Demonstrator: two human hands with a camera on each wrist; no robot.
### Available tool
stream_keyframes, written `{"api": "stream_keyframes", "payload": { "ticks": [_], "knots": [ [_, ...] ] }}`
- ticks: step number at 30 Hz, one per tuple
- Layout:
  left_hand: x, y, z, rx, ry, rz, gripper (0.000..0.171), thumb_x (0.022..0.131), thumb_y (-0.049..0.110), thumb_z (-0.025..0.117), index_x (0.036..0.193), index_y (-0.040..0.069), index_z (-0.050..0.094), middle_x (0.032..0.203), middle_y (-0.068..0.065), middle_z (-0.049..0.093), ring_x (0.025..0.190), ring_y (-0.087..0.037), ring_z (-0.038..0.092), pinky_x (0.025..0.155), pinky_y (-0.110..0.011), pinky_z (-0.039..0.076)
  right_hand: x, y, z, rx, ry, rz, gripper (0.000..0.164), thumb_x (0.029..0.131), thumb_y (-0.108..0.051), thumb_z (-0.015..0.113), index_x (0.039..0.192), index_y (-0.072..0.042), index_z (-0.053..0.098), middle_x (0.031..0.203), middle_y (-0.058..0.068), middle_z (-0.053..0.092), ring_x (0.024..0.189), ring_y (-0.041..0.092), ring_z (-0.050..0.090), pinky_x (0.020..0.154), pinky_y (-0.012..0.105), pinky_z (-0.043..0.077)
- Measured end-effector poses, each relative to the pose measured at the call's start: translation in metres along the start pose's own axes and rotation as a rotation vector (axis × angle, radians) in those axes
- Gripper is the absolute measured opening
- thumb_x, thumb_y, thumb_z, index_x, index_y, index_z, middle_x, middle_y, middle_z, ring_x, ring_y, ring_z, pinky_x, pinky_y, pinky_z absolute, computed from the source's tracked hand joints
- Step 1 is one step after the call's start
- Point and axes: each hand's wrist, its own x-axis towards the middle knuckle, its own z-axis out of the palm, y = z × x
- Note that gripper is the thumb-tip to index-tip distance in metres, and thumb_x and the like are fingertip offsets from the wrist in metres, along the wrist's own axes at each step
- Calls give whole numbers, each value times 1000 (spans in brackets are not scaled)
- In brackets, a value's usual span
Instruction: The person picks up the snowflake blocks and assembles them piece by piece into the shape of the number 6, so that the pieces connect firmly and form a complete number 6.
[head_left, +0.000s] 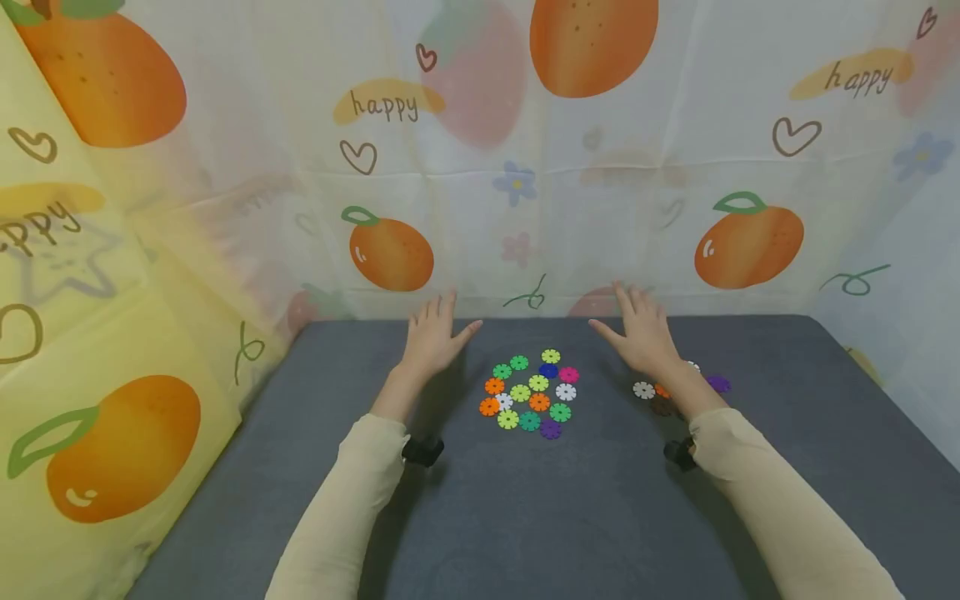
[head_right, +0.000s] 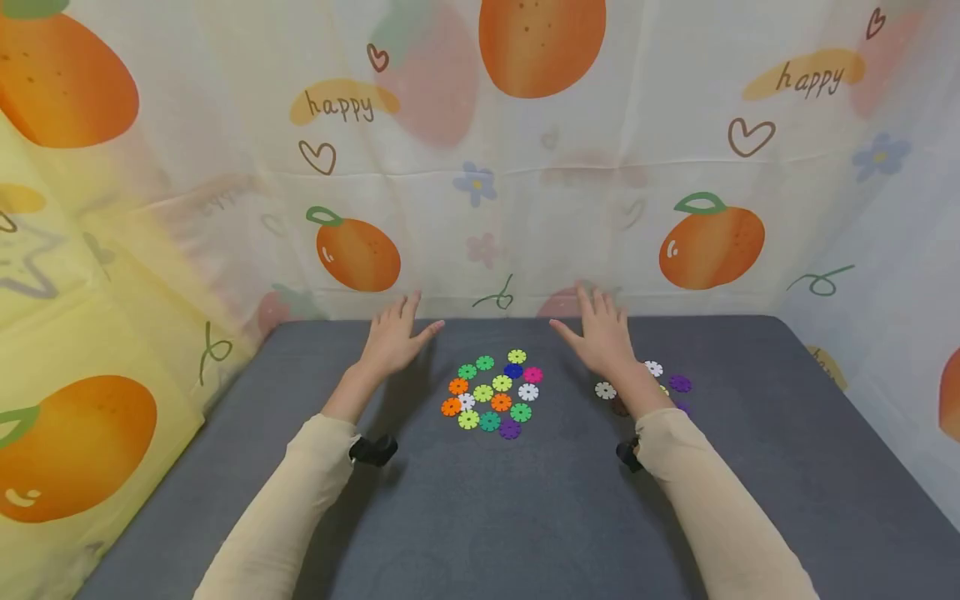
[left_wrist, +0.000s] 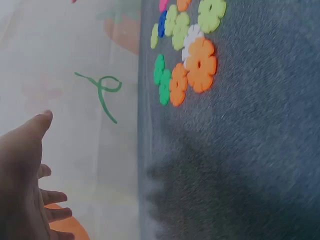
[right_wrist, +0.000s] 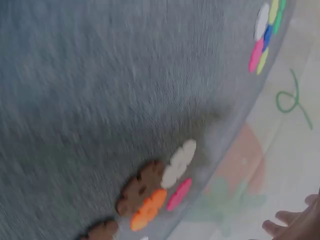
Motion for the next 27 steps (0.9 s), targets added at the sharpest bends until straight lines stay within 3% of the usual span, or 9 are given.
{"api": "stream_keyframes", "payload": {
  "ticks": [5, 14, 21, 27],
  "knots": [
    [-7, -1, 5, -77, -43, -4, 84, 96, 60, 46, 158, 13, 13, 159, -21, 26, 146, -41, 25, 118, -61, 24, -11, -5, 7, 132, -10, -11, 86, 98, -56, 46, 158, -10, 4, 160, 26, 18, 146, 49, 18, 116, 67, 17],
    [-22, 3, 15, -234, -115, 2, 80, 96, 53, 53, 157, 14, 18, 158, -20, 27, 146, -41, 27, 116, -62, 27, -28, -11, 23, 366, -122, 3, 84, 98, -58, 44, 158, -14, 4, 164, 18, 10, 150, 43, 9, 118, 66, 14],
    [-29, 9, 24, -340, -153, 37, 77, 95, 49, 57, 156, 17, 23, 159, -16, 28, 147, -37, 25, 117, -59, 29, -41, -18, 27, 499, -176, 17, 82, 97, -55, 50, 158, -21, 8, 160, 19, 25, 145, 42, 28, 114, 65, 28],
    [-38, 16, 28, -408, -179, 81, 74, 94, 41, 62, 155, 15, 28, 157, -14, 32, 146, -35, 30, 116, -57, 32, -50, -23, 26, 577, -197, 8, 78, 97, -48, 55, 158, -19, 16, 155, 20, 34, 139, 40, 39, 110, 61, 37]
  ]
}}
